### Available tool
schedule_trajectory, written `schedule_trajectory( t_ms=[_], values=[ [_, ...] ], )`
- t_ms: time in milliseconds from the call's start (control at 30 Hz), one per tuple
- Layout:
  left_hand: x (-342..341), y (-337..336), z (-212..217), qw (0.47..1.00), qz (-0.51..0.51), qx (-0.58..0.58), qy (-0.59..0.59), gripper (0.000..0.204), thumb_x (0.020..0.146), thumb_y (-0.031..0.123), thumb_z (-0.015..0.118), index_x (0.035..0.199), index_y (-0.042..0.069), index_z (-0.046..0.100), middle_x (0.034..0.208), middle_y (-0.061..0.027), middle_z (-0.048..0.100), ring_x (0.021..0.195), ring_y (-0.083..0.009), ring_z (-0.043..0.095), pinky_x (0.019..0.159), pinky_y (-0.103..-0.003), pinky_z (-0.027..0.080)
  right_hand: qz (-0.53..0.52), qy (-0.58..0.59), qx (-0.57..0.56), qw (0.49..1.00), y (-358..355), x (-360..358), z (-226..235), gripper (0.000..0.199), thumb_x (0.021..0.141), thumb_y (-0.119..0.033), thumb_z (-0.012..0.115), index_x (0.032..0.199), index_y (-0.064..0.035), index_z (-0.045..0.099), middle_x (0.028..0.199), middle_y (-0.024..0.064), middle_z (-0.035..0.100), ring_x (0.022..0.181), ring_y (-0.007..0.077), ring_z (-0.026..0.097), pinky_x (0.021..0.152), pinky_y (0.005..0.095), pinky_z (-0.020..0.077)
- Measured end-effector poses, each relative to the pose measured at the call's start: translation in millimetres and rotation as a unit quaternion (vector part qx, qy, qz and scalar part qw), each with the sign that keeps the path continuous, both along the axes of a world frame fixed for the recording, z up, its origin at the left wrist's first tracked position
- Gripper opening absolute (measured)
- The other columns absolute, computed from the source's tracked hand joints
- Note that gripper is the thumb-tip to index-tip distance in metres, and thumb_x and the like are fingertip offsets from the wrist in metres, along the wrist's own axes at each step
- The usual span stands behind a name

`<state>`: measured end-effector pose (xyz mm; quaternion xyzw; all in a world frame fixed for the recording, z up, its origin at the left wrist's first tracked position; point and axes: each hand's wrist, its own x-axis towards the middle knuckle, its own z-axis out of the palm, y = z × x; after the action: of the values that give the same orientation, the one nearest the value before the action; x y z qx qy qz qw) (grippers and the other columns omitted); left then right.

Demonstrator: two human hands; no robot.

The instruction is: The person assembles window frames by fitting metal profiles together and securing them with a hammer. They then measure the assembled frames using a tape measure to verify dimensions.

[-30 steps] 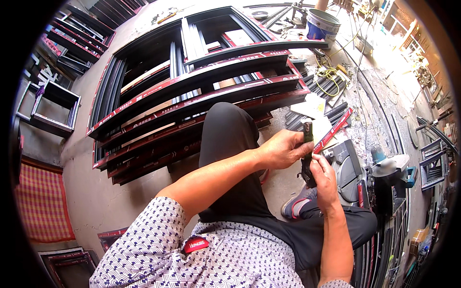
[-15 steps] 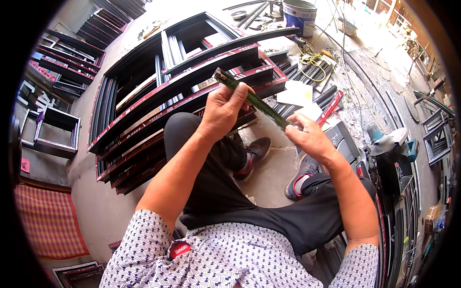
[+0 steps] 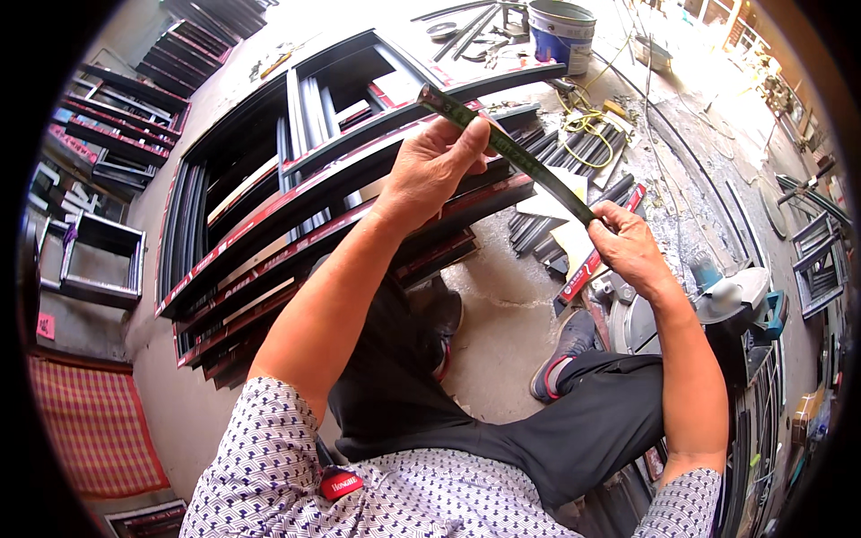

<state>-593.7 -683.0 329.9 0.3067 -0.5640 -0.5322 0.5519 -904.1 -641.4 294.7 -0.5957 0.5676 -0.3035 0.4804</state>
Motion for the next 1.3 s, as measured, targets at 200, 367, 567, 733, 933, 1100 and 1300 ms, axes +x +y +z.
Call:
schedule_trajectory(
  t_ms=[200, 367, 567, 733, 933, 1100, 1300],
  values=[
    [51.9, -72.1, -18.1, 0.876, 0.216, -0.2, -0.382, 0.046, 0.094, 0.03, 0.082, 0.125, 0.0, 0.069, 0.114, -0.0144, 0.071, 0.105, -0.0216, 0.069, 0.094, -0.034, 0.056, -0.068, -0.025, 0.003, 0.997, -37.6, -16.6, -4.2, 0.013, 0.104, -0.016, 0.065, 0.112, -0.0082, 0.073, 0.085, -0.0091, 0.06, 0.071, -0.0002, 0.047, 0.063, 0.0195, 0.0386],
    [105.5, -118.4, -29.4, 0.737, 0.298, -0.142, -0.59, 0.063, 0.096, 0.049, 0.073, 0.132, -0.002, 0.065, 0.137, -0.0235, 0.063, 0.129, -0.038, 0.061, 0.11, -0.046, 0.048, -0.108, -0.024, 0.003, 0.994, -56.3, -11.0, -9.3, 0.013, 0.103, -0.015, 0.065, 0.11, -0.0075, 0.072, 0.08, -0.0093, 0.058, 0.066, -0.0006, 0.044, 0.058, 0.02, 0.0356],
    [131.1, -143.1, -21.6, 0.742, 0.163, 0.041, -0.649, 0.071, 0.096, 0.063, 0.067, 0.125, -0.001, 0.068, 0.11, -0.0244, 0.075, 0.107, -0.0392, 0.073, 0.095, -0.047, 0.055, -0.102, -0.013, 0.017, 0.995, -72.9, -9.6, -23.4, 0.013, 0.103, -0.016, 0.064, 0.108, -0.0067, 0.072, 0.076, -0.0104, 0.055, 0.064, -0.0008, 0.043, 0.055, 0.0204, 0.0329],
    [113.4, -146.0, -19.5, 0.762, 0.14, 0.084, -0.626, 0.067, 0.096, 0.06, 0.069, 0.122, -0.001, 0.069, 0.103, -0.0219, 0.076, 0.095, -0.0331, 0.076, 0.087, -0.045, 0.057, -0.125, 0.064, 0.011, 0.99, -79.7, -31.1, -33.6, 0.012, 0.103, -0.016, 0.065, 0.108, -0.0085, 0.073, 0.077, -0.0106, 0.056, 0.063, -0.0007, 0.043, 0.055, 0.0213, 0.0329],
    [136.0, -150.7, -29.1, 0.771, 0.157, 0.051, -0.615, 0.074, 0.094, 0.064, 0.069, 0.124, -0.003, 0.07, 0.1, -0.0233, 0.076, 0.094, -0.0337, 0.076, 0.087, -0.043, 0.056, -0.106, 0.013, 0.042, 0.993, -92.9, -5.8, -30.7, 0.014, 0.102, -0.017, 0.064, 0.109, -0.0069, 0.072, 0.076, -0.0107, 0.054, 0.062, -0.0009, 0.041, 0.054, 0.0214, 0.0325],
    [125.5, -152.2, -32.3, 0.74, 0.191, 0.007, -0.645, 0.071, 0.093, 0.062, 0.07, 0.127, 0.0, 0.068, 0.11, -0.0231, 0.076, 0.105, -0.0366, 0.074, 0.094, -0.044, 0.056, -0.107, -0.002, 0.048, 0.993, -93.0, -1.3, -36.0, 0.014, 0.102, -0.018, 0.065, 0.109, -0.0068, 0.071, 0.075, -0.0105, 0.054, 0.061, -0.0008, 0.041, 0.054, 0.0208, 0.0337],
    [125.0, -151.1, -35.9, 0.717, 0.224, -0.035, -0.659, 0.074, 0.091, 0.066, 0.072, 0.127, 0.001, 0.066, 0.11, -0.0194, 0.074, 0.105, -0.0344, 0.073, 0.091, -0.044, 0.056, -0.107, 0.006, 0.054, 0.993, -95.8, 3.5, -35.9, 0.014, 0.103, -0.019, 0.066, 0.11, -0.0072, 0.07, 0.076, -0.0103, 0.055, 0.061, -0.0008, 0.042, 0.053, 0.0208, 0.0339]
  ],
)
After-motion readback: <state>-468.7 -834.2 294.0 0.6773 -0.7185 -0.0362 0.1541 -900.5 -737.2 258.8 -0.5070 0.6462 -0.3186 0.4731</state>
